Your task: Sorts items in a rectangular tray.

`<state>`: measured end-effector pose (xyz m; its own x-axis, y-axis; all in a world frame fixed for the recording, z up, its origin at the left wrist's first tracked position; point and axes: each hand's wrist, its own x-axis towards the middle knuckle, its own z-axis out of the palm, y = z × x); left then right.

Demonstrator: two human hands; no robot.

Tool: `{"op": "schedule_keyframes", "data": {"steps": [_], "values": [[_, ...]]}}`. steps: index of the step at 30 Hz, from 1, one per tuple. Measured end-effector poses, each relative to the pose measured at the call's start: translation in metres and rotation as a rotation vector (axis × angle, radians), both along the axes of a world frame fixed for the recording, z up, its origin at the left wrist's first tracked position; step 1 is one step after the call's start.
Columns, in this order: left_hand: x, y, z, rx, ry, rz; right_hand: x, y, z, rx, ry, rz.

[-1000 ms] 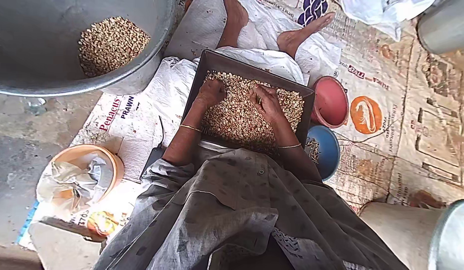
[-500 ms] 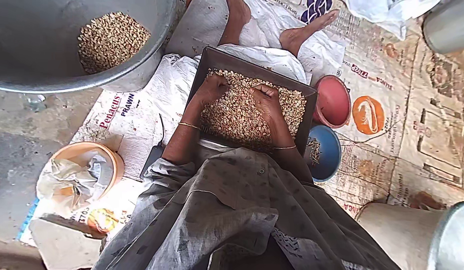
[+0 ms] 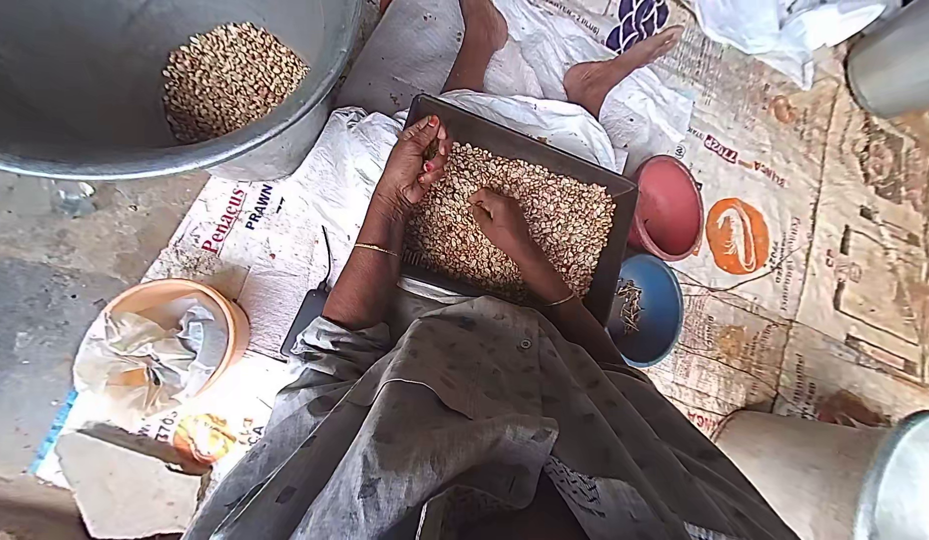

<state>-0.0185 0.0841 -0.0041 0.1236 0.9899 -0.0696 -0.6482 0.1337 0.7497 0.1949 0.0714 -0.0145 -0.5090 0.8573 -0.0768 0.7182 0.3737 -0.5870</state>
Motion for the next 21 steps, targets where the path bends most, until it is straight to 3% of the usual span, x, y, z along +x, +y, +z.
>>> {"op": "schedule_keyframes", "data": {"steps": [2, 5, 6, 8, 10, 11, 14, 17, 19, 21], "values": [[0.0, 0.0, -0.001, -0.096, 0.116, 0.016, -0.01, -0.009, -0.005, 0.123, -0.137, -0.02], [0.003, 0.005, -0.006, -0.107, 0.469, 0.064, -0.003, -0.002, -0.009, 0.084, 0.165, -0.141], [0.003, 0.006, -0.009, -0.067, 0.63, 0.072, 0.002, 0.002, -0.009, -0.045, 0.411, -0.176], [0.002, 0.006, -0.01, -0.014, 0.83, 0.003, 0.011, 0.005, 0.0, -0.506, 1.017, -0.197], [0.004, 0.004, -0.006, -0.056, 0.711, -0.041, 0.024, 0.011, 0.004, -0.815, 1.333, -0.045], [0.005, 0.003, -0.002, -0.096, 0.57, -0.034, 0.026, 0.015, 0.005, -0.849, 1.341, -0.004], [0.0, 0.003, -0.004, -0.085, 0.211, 0.035, 0.009, 0.018, 0.017, -0.643, 0.971, -0.117], [-0.003, 0.004, -0.008, -0.07, 0.014, 0.104, -0.019, 0.018, 0.013, -0.207, 0.321, -0.045], [-0.005, 0.005, -0.007, -0.065, -0.134, 0.159, -0.039, 0.011, 0.014, -0.059, -0.109, 0.007], [-0.007, 0.004, -0.005, -0.034, -0.242, 0.183, -0.051, 0.001, 0.007, 0.051, -0.275, 0.0]]}}
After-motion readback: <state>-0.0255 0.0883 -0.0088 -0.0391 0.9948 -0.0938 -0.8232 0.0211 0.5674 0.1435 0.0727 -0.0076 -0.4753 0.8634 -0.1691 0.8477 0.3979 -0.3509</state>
